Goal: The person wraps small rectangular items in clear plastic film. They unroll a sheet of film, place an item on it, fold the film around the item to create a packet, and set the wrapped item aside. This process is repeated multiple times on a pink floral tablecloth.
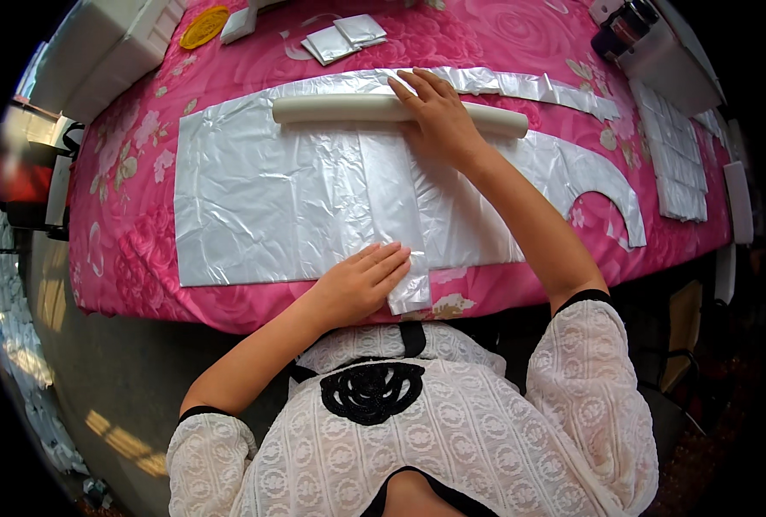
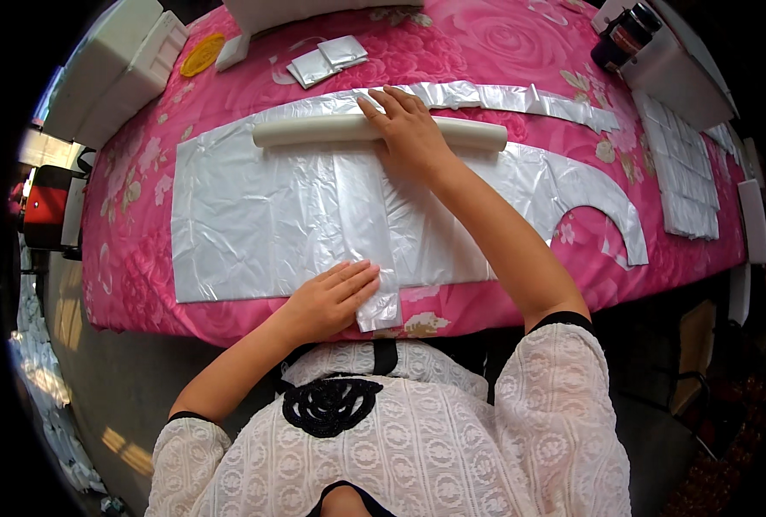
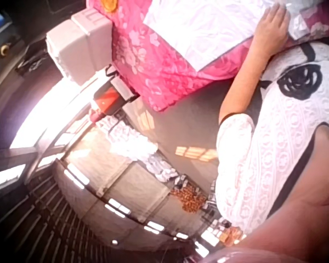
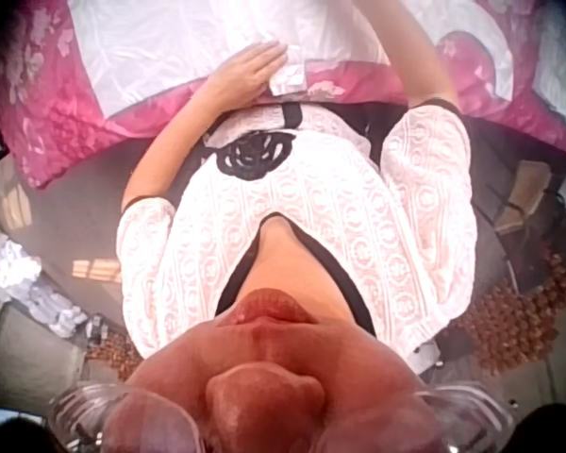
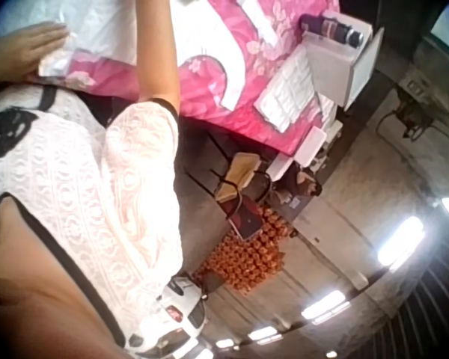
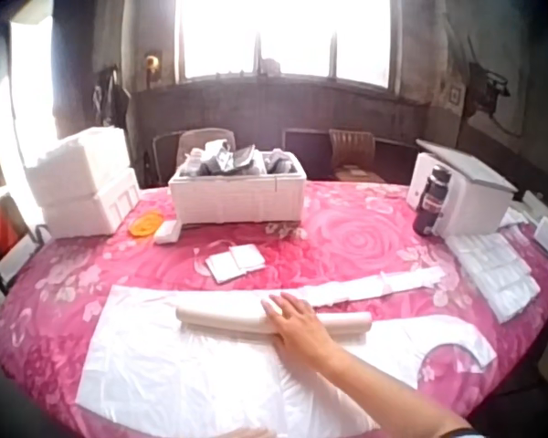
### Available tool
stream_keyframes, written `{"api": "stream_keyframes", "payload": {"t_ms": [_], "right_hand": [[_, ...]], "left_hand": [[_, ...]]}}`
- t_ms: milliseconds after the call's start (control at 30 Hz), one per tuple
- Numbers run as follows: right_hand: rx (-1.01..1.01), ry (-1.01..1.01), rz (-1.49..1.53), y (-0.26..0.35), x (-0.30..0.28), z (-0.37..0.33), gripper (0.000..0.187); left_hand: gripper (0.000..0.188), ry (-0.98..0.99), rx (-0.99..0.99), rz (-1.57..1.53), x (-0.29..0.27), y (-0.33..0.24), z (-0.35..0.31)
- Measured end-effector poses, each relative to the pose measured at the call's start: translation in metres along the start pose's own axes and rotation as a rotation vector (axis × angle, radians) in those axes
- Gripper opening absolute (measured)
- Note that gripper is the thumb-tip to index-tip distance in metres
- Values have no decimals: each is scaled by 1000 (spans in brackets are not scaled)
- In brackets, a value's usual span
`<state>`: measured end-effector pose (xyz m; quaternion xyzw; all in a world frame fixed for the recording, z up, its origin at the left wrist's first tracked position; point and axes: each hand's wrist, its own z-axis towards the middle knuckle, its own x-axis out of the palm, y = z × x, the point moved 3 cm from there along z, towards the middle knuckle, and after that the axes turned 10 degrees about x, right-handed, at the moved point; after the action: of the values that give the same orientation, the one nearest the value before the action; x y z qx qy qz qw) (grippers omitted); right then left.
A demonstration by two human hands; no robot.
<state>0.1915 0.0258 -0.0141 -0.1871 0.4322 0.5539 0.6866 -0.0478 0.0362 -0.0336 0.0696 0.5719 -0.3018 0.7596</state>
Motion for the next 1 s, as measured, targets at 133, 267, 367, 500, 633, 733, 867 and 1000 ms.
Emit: {"api": "stream_keyframes", "payload": {"t_ms": [133, 267, 367, 500, 633, 733, 867, 1000], "right_hand": [[-105, 341, 317, 28, -24, -26, 60], [-231, 722, 429, 55, -43, -80, 59], [-206, 684, 462, 60, -54, -96, 55], [-150, 535, 421, 57, -46, -107, 48], [-166, 411, 355, 54, -46, -110, 36], [-143, 393, 385, 50, -47, -109, 36], [9, 405, 465, 46, -46, -105, 25], [463, 543, 566, 40, -38, -87, 13]], "left_hand": [[38, -97, -64, -74, -2, 0, -1], [39, -254, -180, -293, -8, 5, -5], [39, -319, -180, -364, -13, 9, -7], [36, -193, -58, -141, -24, 8, 6], [35, -119, -229, 51, -17, 14, 8], [36, -182, -245, 29, -15, 19, 8], [30, -268, -337, -50, -14, 27, 12], [23, -314, -669, -276, -16, 40, 16]]}}
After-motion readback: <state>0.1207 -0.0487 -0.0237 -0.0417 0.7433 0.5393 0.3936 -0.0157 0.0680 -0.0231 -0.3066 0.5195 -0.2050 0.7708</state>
